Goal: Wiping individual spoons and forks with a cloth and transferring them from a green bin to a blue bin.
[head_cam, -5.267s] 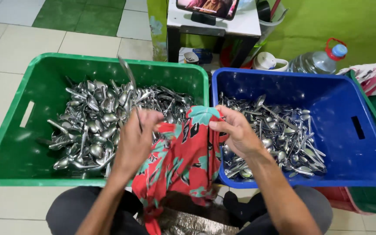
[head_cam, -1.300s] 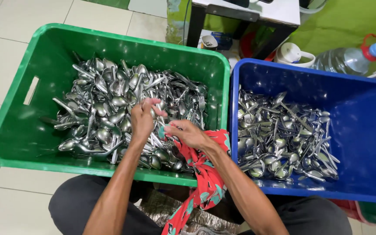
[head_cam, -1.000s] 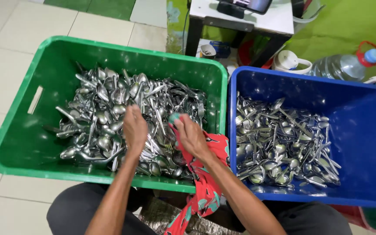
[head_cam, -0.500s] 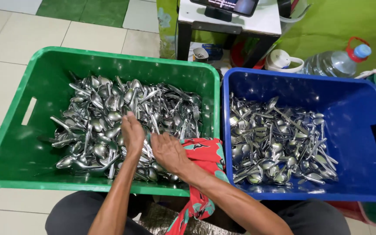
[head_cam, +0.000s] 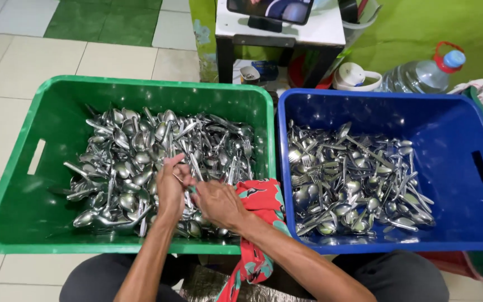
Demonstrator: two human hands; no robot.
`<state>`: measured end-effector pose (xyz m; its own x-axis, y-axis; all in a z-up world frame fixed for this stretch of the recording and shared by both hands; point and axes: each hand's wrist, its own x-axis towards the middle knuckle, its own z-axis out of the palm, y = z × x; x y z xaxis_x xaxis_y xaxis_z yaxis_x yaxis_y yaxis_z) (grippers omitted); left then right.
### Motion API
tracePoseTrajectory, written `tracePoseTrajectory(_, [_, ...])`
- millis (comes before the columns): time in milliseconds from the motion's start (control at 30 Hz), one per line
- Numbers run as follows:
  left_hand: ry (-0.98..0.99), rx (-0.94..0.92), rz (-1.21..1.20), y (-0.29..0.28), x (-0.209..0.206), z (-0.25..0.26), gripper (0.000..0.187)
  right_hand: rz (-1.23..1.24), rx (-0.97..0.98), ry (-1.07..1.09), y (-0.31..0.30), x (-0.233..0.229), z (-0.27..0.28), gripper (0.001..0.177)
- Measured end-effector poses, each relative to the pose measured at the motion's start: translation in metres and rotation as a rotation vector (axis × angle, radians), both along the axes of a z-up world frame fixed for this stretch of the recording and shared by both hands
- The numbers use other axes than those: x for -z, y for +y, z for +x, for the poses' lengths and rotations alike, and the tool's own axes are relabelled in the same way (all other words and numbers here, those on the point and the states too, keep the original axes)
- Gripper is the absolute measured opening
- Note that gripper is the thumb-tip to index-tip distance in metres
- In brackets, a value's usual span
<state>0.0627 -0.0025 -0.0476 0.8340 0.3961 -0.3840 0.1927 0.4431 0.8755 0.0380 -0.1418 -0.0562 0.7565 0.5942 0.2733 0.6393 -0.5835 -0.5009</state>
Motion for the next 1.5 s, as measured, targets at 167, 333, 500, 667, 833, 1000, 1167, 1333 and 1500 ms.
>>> tracePoseTrajectory(167, [0.063, 0.208, 0.073, 0.017, 0.021, -0.004, 0.033, 0.401, 0.175, 0.073, -0.010, 0.009, 0.024, 0.026])
tracePoseTrajectory(333, [0.084, 0.467, 0.042, 0.001, 0.016, -0.023, 0.032, 0.497, 0.233, -0.040, -0.013, 0.019, 0.040, 0.028])
tracePoseTrajectory(500, [0.096, 0.703, 0.225, -0.013, 0.015, -0.040, 0.042, 0.295, 0.130, -0.289, -0.011, 0.041, 0.056, 0.012])
tracePoseTrajectory(667, [0.114, 0.612, 0.624, 0.001, 0.004, -0.047, 0.046, 0.391, 0.342, -0.337, -0.025, 0.016, 0.069, 0.010])
tracePoseTrajectory(833, [0.055, 0.544, 0.969, -0.005, 0.012, -0.056, 0.042, 0.425, 0.231, -0.384, -0.003, 0.036, 0.047, 0.014])
tracePoseTrajectory(1000, [-0.129, 0.605, 1.003, -0.015, 0.008, -0.063, 0.030, 0.463, 0.297, -0.137, -0.022, 0.029, 0.069, 0.017])
tracePoseTrajectory(1167, [-0.172, 0.549, 1.001, -0.033, -0.021, -0.060, 0.034, 0.553, 0.312, 0.346, -0.006, -0.001, 0.033, 0.047])
tracePoseTrajectory(1333, [-0.328, 0.481, 0.910, -0.015, -0.014, -0.036, 0.027, 0.559, 0.471, 0.490, -0.022, 0.029, 0.045, 0.029])
tracePoseTrajectory(1500, [-0.140, 0.531, 0.757, -0.004, -0.032, -0.012, 0.042, 0.664, 0.094, 0.824, -0.009, -0.019, 0.029, 0.026])
